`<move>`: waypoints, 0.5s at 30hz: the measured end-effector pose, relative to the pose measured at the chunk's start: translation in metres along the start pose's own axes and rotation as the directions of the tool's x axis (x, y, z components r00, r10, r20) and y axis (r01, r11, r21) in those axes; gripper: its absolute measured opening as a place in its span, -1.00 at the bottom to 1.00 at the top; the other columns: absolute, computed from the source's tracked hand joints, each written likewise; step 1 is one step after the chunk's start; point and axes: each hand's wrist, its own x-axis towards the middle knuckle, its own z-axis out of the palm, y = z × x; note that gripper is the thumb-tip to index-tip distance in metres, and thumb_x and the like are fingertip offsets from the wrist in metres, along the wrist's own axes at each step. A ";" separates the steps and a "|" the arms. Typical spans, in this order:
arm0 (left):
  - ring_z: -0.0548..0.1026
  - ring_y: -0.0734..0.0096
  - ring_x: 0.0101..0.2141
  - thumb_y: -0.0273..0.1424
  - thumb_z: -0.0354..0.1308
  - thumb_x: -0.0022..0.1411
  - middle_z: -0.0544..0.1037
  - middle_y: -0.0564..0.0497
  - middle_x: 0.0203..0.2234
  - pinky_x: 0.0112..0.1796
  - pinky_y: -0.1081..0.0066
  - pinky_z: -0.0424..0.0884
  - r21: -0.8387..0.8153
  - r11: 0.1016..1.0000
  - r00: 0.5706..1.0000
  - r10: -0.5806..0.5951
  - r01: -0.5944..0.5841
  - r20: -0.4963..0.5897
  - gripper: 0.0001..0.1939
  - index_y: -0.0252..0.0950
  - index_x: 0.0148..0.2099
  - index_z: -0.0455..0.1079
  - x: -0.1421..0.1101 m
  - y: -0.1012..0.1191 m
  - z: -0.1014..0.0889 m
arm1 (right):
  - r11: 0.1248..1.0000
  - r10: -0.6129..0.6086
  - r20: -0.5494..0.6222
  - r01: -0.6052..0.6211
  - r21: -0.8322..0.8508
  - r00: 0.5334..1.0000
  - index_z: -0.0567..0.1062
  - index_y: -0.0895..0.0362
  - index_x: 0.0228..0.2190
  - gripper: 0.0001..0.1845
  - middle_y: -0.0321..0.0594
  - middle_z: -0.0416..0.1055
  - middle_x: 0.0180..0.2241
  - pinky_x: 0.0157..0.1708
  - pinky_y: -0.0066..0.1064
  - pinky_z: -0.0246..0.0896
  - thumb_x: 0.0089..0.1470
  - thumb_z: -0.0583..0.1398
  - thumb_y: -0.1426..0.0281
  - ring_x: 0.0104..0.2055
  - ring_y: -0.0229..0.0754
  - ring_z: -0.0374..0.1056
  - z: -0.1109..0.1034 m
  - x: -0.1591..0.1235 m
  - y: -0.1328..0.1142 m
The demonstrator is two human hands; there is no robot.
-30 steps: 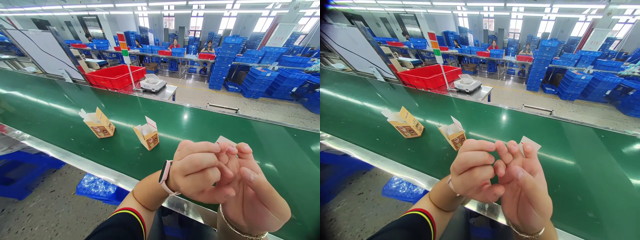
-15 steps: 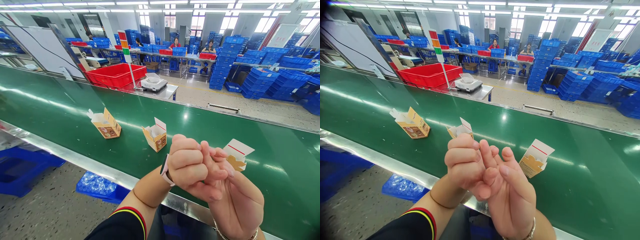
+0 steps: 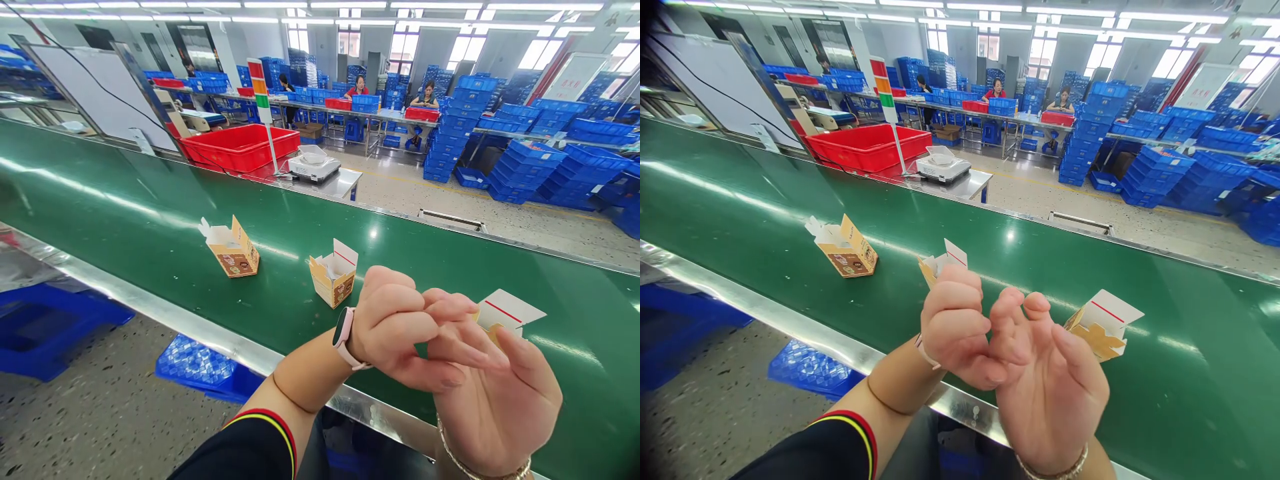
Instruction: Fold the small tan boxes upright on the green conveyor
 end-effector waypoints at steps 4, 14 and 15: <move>0.30 0.51 -0.57 -0.16 0.11 0.26 0.40 0.14 -0.55 -0.59 0.36 0.37 -0.234 0.968 0.979 0.051 -0.097 -0.195 -0.66 -0.18 -0.47 0.14 0.018 0.006 -0.004 | 1.000 -0.013 -0.068 0.013 0.004 0.998 0.39 0.04 -0.45 -0.77 -0.36 0.32 -0.46 -0.60 -0.60 0.34 -0.25 0.30 0.44 -0.57 -0.41 0.20 0.002 0.008 0.000; 0.52 0.54 -0.26 -0.28 0.16 0.27 0.41 0.11 -0.45 -0.31 0.46 0.61 -0.249 0.956 0.988 0.156 -0.155 -0.013 -0.63 -0.21 -0.52 0.13 0.012 0.010 -0.022 | 0.998 0.029 -0.082 -0.034 -0.058 0.996 0.45 -0.01 -0.42 -0.75 -0.41 0.30 -0.48 -0.33 -0.60 0.44 -0.23 0.35 0.42 -0.40 -0.38 0.35 0.006 0.009 0.010; 0.52 0.56 -0.28 -0.27 0.11 0.30 0.41 0.10 -0.45 -0.32 0.47 0.62 -0.227 0.962 0.987 0.159 -0.153 0.009 -0.65 -0.21 -0.51 0.15 0.013 0.010 -0.023 | 0.998 0.030 -0.089 -0.034 -0.044 0.996 0.44 -0.01 -0.42 -0.74 -0.42 0.30 -0.47 -0.32 -0.62 0.43 -0.24 0.36 0.42 -0.39 -0.39 0.36 0.006 0.009 0.012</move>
